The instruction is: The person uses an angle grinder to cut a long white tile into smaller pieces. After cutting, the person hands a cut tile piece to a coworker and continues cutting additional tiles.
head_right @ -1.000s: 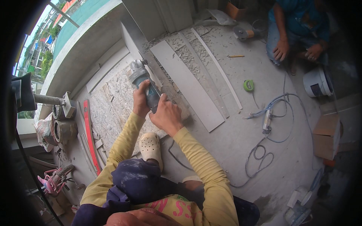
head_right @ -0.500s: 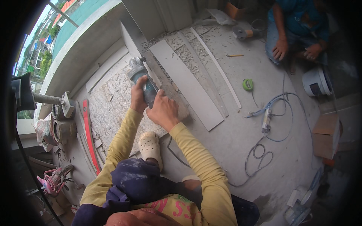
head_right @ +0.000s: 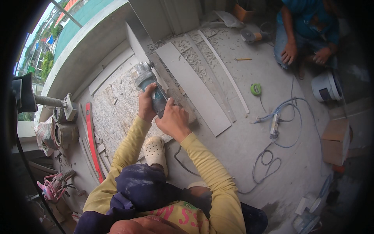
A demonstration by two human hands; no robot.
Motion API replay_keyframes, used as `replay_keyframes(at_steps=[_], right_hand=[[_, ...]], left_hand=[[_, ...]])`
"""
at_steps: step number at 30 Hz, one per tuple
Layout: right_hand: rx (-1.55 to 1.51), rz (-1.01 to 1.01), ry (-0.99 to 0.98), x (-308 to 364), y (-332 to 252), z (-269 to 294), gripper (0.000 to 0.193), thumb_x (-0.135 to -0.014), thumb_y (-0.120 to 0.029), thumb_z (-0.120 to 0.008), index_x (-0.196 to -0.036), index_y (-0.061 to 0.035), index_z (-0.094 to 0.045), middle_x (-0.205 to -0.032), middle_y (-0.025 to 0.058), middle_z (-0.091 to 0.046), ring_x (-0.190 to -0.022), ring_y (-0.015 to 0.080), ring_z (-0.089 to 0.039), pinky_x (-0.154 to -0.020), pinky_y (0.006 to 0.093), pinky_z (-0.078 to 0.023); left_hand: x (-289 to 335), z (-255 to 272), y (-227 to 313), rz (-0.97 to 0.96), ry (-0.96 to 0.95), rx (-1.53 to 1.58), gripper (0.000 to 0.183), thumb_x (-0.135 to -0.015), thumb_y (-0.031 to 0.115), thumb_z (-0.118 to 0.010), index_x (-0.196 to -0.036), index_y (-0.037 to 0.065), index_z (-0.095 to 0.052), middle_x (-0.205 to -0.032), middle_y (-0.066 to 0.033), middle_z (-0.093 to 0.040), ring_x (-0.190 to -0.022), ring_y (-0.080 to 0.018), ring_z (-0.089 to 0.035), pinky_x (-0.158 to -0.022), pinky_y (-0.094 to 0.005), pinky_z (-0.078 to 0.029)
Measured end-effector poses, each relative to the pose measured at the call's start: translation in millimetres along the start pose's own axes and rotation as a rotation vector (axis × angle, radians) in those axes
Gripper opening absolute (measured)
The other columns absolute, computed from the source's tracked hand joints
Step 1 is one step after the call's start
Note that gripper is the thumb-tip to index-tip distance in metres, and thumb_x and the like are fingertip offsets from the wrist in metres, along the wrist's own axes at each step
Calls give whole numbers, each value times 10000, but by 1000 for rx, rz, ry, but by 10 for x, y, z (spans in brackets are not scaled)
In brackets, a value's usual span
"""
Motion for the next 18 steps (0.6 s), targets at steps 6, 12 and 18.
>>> replay_keyframes(at_steps=[6,12,18], right_hand=[[22,13,17,-5,-29,13,712,-793,-330,-819,-1274,106,-525,-1004,318,-772,-963,489,-770,-877,560,-605],[0,17,5,-134,-31,10,691,-792,-336,-821,-1255,87,-530,-1000,315,-771,-956,489,-769,-875,563,-607],[-17,11,34,-45,-24,13,696,-787,-331,-825,-1260,83,-526,-980,306,-771,-944,487,-769,-868,567,-607]], left_hand=[[-30,39,-13,-1,-15,15,243,-1018,236,-719,-1118,17,-689,-951,-106,-734,-806,-228,-736,-739,-368,-631],[-128,28,37,57,29,23,245,-1022,223,-713,-1133,7,-685,-949,-107,-733,-809,-229,-739,-739,-373,-633],[-45,20,13,43,15,33,242,-1015,207,-723,-1123,-6,-685,-951,-113,-734,-804,-227,-737,-739,-375,-641]])
Point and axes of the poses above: each hand's wrist, its own x-axis away from the middle knuckle, its own z-axis out of the back of the hand, y = z × x, the point moved 3 cm from there along -x, towards the middle knuckle
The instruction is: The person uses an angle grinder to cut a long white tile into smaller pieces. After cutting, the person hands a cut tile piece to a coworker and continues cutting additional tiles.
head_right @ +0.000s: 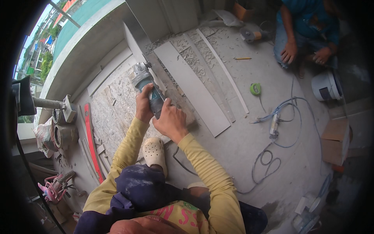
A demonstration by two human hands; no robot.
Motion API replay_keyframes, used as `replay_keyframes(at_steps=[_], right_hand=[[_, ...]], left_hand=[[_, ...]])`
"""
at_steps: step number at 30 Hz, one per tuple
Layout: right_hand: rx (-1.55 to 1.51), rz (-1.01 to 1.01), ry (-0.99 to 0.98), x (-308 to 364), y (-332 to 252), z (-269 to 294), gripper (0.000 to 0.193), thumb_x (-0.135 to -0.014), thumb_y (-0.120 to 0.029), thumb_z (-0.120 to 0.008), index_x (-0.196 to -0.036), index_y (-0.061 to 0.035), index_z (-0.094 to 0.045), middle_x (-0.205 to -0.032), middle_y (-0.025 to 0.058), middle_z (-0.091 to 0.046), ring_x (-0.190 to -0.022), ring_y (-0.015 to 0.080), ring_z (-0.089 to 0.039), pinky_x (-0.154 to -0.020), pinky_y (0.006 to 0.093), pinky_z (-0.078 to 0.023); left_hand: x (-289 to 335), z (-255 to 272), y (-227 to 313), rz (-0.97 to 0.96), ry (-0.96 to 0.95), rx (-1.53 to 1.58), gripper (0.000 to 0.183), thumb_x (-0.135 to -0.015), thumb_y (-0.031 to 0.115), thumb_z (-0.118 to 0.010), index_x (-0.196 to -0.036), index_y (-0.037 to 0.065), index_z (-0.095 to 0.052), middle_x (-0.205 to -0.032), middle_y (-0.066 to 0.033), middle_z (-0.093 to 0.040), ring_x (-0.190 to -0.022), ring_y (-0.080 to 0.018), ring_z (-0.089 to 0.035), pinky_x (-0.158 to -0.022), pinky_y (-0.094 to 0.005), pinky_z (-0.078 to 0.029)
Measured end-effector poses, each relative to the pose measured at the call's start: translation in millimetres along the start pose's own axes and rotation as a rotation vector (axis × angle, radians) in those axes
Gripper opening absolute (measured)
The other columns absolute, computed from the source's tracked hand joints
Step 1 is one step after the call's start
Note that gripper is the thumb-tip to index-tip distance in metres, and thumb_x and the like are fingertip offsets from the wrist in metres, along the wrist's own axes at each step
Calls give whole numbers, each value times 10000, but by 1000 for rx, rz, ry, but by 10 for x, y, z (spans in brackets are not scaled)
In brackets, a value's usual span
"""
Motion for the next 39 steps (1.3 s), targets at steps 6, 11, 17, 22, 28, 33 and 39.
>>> replay_keyframes(at_steps=[6,11,17,22,28,33,39], right_hand=[[-7,11,15,66,72,-81,731,-788,-343,-830,-1285,95,-519,-968,303,-771,-919,487,-769,-852,569,-602],[11,1,-25,129,75,-62,719,-826,-323,-817,-1310,88,-479,-1007,304,-776,-955,485,-774,-894,563,-603],[13,24,10,255,175,-70,735,-816,-357,-823,-1295,96,-497,-957,302,-770,-910,488,-771,-837,572,-603],[36,12,13,250,152,-67,707,-819,-351,-822,-1271,90,-505,-950,302,-770,-906,482,-774,-829,571,-606],[18,-8,-42,102,34,-9,678,-836,-316,-819,-1277,83,-494,-1002,308,-775,-951,482,-778,-883,556,-610],[22,-5,-38,51,-28,-3,660,-835,-305,-817,-1262,85,-498,-1023,317,-773,-985,488,-775,-908,556,-607],[17,-9,-15,24,-22,-22,700,-806,-330,-816,-1269,107,-524,-1005,320,-771,-978,490,-767,-896,563,-601]], left_hand=[[97,-16,-3,-31,7,-42,252,-1012,208,-724,-1129,-10,-680,-944,-109,-730,-795,-222,-735,-714,-367,-639],[147,-17,-37,-65,10,-62,248,-1004,211,-730,-1119,-2,-681,-931,-104,-728,-762,-218,-727,-696,-359,-636],[290,-38,-111,-1,8,-43,260,-982,179,-757,-1158,4,-681,-960,-79,-724,-768,-191,-721,-676,-346,-627],[267,-30,-128,-21,8,-24,281,-971,172,-770,-1174,-2,-683,-980,-72,-723,-776,-182,-720,-674,-342,-625],[91,-5,-49,-33,3,-67,233,-1012,230,-720,-1094,14,-687,-921,-101,-725,-763,-215,-725,-697,-356,-627],[-22,76,-45,-28,-23,-41,233,-1021,231,-709,-1094,11,-688,-923,-105,-727,-787,-218,-729,-721,-360,-628],[-42,63,-30,20,-27,-10,237,-1025,236,-710,-1097,11,-689,-933,-99,-728,-795,-222,-731,-740,-364,-631]])
Point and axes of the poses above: each hand's wrist, its own x-axis away from the middle knuckle, its own z-axis out of the back of the hand, y = z × x, the point moved 3 cm from there along -x, towards the middle knuckle
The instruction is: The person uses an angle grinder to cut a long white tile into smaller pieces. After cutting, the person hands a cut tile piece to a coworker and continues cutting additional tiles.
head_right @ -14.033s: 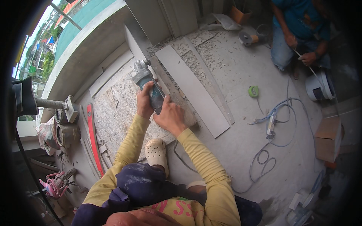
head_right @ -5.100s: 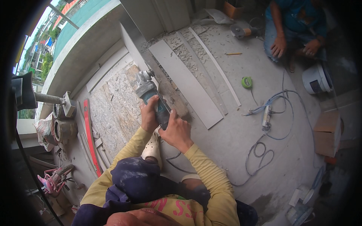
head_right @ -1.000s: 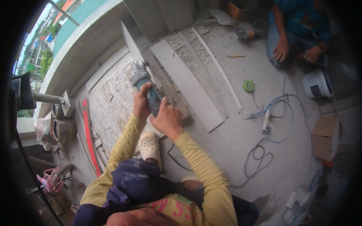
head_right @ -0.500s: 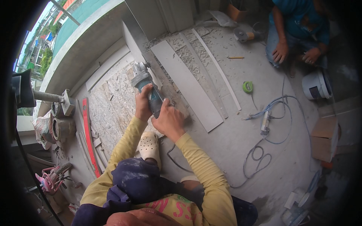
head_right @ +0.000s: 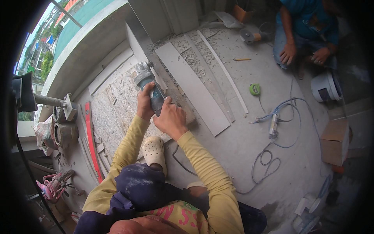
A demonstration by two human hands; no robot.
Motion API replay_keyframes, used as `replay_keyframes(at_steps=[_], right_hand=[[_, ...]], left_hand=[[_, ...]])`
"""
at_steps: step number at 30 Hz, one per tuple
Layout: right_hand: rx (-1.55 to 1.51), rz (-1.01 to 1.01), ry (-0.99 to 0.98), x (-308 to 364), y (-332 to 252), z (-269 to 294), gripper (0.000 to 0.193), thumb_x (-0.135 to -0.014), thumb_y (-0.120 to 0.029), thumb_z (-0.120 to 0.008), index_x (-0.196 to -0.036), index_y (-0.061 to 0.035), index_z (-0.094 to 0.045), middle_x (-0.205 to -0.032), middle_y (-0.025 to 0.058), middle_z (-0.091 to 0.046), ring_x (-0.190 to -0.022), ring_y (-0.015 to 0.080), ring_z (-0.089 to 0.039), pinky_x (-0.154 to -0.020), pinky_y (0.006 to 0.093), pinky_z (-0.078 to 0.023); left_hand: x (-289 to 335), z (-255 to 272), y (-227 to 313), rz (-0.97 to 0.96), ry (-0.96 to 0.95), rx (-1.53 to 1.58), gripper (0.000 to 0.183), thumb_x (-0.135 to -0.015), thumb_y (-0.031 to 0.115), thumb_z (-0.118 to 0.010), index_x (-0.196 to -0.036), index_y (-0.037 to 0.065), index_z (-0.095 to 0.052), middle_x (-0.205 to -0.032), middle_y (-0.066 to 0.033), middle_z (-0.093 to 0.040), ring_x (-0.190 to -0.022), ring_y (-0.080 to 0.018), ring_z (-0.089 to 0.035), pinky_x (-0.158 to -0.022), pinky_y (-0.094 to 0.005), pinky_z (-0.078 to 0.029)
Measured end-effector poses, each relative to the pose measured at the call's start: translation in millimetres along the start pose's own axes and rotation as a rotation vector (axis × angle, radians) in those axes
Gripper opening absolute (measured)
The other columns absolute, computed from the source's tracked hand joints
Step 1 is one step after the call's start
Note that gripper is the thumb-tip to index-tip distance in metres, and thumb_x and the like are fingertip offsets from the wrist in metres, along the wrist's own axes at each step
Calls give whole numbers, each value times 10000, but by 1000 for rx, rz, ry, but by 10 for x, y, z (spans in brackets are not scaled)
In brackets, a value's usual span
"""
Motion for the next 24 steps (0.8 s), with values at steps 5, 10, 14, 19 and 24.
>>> replay_keyframes(at_steps=[5,10,14,19,24], right_hand=[[13,-6,-24,59,11,25,676,-820,-314,-809,-1265,96,-508,-1027,315,-773,-990,482,-773,-922,553,-597],[12,16,-25,143,79,7,682,-824,-309,-808,-1272,97,-493,-1017,312,-771,-962,479,-776,-901,550,-603],[16,37,19,227,172,-33,711,-809,-340,-822,-1264,103,-503,-956,308,-768,-907,480,-775,-837,558,-608],[24,61,50,318,216,-29,713,-806,-358,-832,-1248,99,-510,-923,300,-767,-884,483,-774,-806,565,-608],[46,-26,-66,249,110,25,739,-837,-337,-809,-1341,89,-477,-1023,299,-774,-965,470,-777,-886,558,-605]], left_hand=[[72,-41,-16,-40,10,-8,235,-1016,232,-720,-1097,14,-690,-937,-95,-729,-790,-217,-730,-725,-365,-631],[216,-105,-24,-50,8,-6,251,-995,198,-741,-1139,3,-680,-957,-89,-726,-787,-208,-730,-696,-362,-635],[349,-152,-58,-55,15,-8,288,-973,170,-766,-1177,-11,-675,-994,-86,-721,-798,-197,-733,-692,-358,-641],[440,-153,-101,-32,33,-26,288,-973,178,-768,-1175,-7,-680,-993,-79,-719,-800,-186,-724,-695,-353,-635],[328,-76,-102,-43,37,-28,289,-973,189,-769,-1172,-3,-684,-985,-67,-718,-810,-178,-719,-709,-348,-632]])
Point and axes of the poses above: each hand's wrist, its own x-axis away from the middle knuckle, its own z-axis out of the back of the hand, y = z × x, the point moved 3 cm from there along -x, towards the middle knuckle
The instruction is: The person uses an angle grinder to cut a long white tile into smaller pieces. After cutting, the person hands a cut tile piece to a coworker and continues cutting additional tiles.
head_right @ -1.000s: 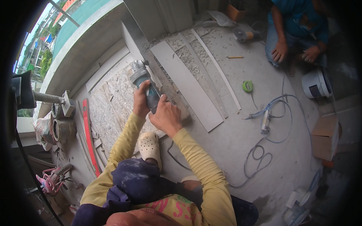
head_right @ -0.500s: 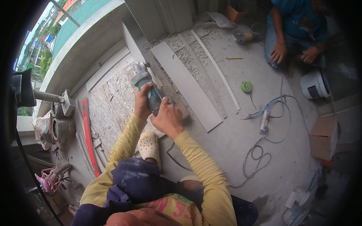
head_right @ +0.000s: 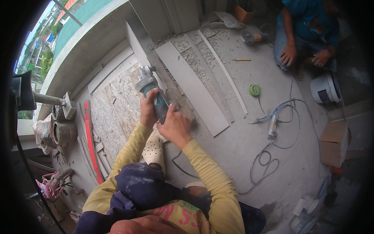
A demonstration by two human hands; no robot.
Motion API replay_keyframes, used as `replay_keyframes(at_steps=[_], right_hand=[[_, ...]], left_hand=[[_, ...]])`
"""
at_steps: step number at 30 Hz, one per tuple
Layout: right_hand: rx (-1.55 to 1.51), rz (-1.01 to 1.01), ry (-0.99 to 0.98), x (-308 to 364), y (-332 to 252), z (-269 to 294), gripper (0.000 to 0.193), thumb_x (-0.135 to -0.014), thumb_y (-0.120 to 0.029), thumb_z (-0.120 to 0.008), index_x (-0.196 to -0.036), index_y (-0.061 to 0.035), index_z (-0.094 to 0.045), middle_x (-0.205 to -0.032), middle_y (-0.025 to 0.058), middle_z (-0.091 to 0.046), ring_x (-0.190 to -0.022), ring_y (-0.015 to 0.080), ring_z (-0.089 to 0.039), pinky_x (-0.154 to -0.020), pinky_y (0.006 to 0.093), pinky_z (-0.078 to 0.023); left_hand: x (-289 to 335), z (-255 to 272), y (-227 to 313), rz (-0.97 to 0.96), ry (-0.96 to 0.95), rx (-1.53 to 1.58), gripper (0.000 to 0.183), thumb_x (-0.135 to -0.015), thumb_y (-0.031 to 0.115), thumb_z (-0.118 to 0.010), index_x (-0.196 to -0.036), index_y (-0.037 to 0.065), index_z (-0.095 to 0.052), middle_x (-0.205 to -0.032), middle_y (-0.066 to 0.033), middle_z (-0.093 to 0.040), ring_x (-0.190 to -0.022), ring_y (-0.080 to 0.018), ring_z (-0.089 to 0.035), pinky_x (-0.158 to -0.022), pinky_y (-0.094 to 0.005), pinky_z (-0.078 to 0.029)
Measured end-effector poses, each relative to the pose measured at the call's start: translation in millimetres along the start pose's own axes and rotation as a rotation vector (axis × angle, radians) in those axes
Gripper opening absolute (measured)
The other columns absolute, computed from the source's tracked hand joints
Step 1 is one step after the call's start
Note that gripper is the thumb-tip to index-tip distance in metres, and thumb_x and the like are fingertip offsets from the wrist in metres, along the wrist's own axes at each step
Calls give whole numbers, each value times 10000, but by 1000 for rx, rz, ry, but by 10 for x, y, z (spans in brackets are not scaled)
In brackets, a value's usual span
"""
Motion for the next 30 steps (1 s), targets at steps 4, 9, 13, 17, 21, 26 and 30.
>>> replay_keyframes(at_steps=[4,9,13,17,21,26,30], right_hand=[[-9,1,4,-99,-39,24,705,-834,-327,-813,-1306,82,-486,-1036,303,-774,-994,473,-776,-910,566,-597],[-22,1,15,-149,-90,32,689,-831,-317,-816,-1285,87,-491,-1044,313,-774,-1004,487,-771,-927,563,-594],[-19,0,9,-164,-109,50,674,-836,-308,-812,-1276,91,-494,-1051,320,-773,-1007,489,-772,-931,559,-597],[-15,6,14,-178,-123,58,662,-840,-303,-809,-1269,92,-497,-1050,320,-774,-1007,486,-774,-935,558,-598],[-11,12,18,-190,-150,51,649,-841,-303,-808,-1260,86,-503,-1049,318,-775,-999,483,-776,-923,554,-603],[-6,19,21,-149,-91,25,661,-837,-312,-812,-1266,85,-504,-1037,311,-776,-991,479,-778,-916,548,-605],[-2,16,22,-79,-14,2,693,-832,-325,-817,-1284,91,-495,-1027,310,-775,-992,473,-778,-912,548,-602]], left_hand=[[-103,-21,54,0,-9,5,278,-986,204,-754,-1165,2,-689,-970,-74,-723,-791,-188,-720,-707,-348,-630],[-203,23,43,3,-17,-1,265,-1010,249,-735,-1133,17,-697,-932,-82,-730,-781,-202,-726,-712,-346,-627],[-204,-6,70,17,-9,17,273,-1010,253,-737,-1139,16,-695,-933,-86,-733,-780,-208,-729,-712,-351,-629],[-225,-2,74,15,-23,28,274,-1009,251,-740,-1143,17,-693,-933,-88,-734,-782,-209,-732,-715,-355,-631],[-287,67,55,18,-16,31,269,-1008,248,-740,-1142,19,-693,-937,-92,-735,-787,-210,-735,-715,-359,-632],[-194,4,56,36,-8,35,264,-1004,243,-741,-1129,17,-691,-939,-90,-736,-778,-207,-731,-711,-357,-632],[-34,-85,61,21,-1,31,259,-998,227,-743,-1136,15,-685,-943,-98,-737,-768,-209,-727,-698,-356,-632]])
Point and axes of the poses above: each hand's wrist, its own x-axis away from the middle knuckle, its own z-axis out of the back of the hand, y = z × x, the point moved 3 cm from there along -x, towards the middle knuckle
